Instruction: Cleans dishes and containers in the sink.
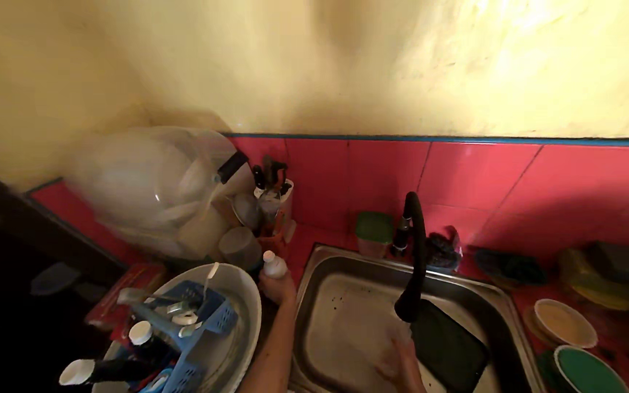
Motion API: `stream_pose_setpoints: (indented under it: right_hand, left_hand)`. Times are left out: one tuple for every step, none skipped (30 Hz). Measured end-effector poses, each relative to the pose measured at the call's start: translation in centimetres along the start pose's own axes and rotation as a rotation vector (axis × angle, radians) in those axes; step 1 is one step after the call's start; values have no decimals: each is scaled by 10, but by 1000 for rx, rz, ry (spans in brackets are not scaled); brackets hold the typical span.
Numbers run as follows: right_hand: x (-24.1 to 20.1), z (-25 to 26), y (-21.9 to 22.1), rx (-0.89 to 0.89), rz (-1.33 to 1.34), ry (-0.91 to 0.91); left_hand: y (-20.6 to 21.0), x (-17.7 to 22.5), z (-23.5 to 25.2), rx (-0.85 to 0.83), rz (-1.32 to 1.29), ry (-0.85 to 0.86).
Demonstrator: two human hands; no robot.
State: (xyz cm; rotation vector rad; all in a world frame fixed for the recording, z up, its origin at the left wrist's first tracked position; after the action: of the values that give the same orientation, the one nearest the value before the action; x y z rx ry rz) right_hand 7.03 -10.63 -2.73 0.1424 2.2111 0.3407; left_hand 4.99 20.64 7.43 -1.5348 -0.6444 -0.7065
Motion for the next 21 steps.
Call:
stream_pose_setpoints:
  right_hand:
    - [-1, 2, -2, 24, 21, -4]
    - [-4, 3, -4, 31, 23, -2]
    - [-7, 3, -6, 20, 16, 14]
    - [-10, 5, -8, 12, 15, 28]
    - [-11, 10, -11, 12, 30, 28]
    - [-11, 16, -13, 14, 47, 13]
    - [-11, 22, -14, 4, 55, 2]
    - [-11, 27, -13, -16, 50, -2]
    - [-12, 31, -10, -45, 36, -7]
    - [-13, 36, -6, -56, 22, -27]
    - [-15, 40, 0, -66, 24, -46]
    - [-19, 41, 7, -82, 31, -54]
    - [-23, 38, 14, -89, 29, -42]
    - [-27, 34, 22, -83, 36, -23]
    - [-30, 30, 27, -68, 50, -11]
    - [-30, 31, 28, -53, 65, -18]
    - [-28, 33, 23, -54, 77, -30]
    - [-25, 33, 18, -52, 65, -36]
    - [-24, 27, 14, -44, 44, -29]
    - [-26, 19, 10, -38, 35, -12]
    - [-25, 15, 4, -19, 48, -5]
  left_hand:
    - [2, -1, 0, 7, 6, 3]
    - [3, -2, -1, 6, 0, 8]
    - [2, -2, -2, -7, -12, 12]
    - [1, -2, -2, -24, -21, 12]
    - [-1, -1, -2, -44, -21, 8]
    - [-2, 0, -2, -59, -14, 3]
    - [-2, 1, -1, -71, -7, -4]
    - [-2, 1, 0, -86, -13, -9]
    - [-3, 1, 1, -101, -21, -16]
    - [-5, 2, 0, -115, -26, -30]
    - [-8, 4, -3, -127, -44, -50]
    - [-13, 7, -11, -146, -82, -79]
    - [-20, 11, -23, -170, -150, -107]
    - [-29, 15, -38, -202, -235, -113]
    - [-41, 17, -55, -262, -323, -89]
    - [-56, 17, -73, -356, -385, -37]
    - [-74, 14, -92, -453, -413, 28]
    - [-92, 9, -110, -545, -421, 92]
    - [-112, 3, -126, -639, -428, 149]
    - [-132, -4, -140, -739, -431, 202]
    - [-152, -13, -151, -827, -419, 238]
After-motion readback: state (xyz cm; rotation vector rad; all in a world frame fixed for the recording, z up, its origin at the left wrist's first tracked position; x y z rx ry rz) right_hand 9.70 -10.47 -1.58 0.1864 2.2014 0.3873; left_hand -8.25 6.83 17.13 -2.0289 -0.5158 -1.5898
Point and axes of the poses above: each hand's wrist, its own z-axis towards the middle knuckle, its own y-axis out of the palm, x = y × z, the point moved 1 cm from there along z, towards the middle knuckle, and after that the axes turned 10 degrees about z, right-handed, at the moved point
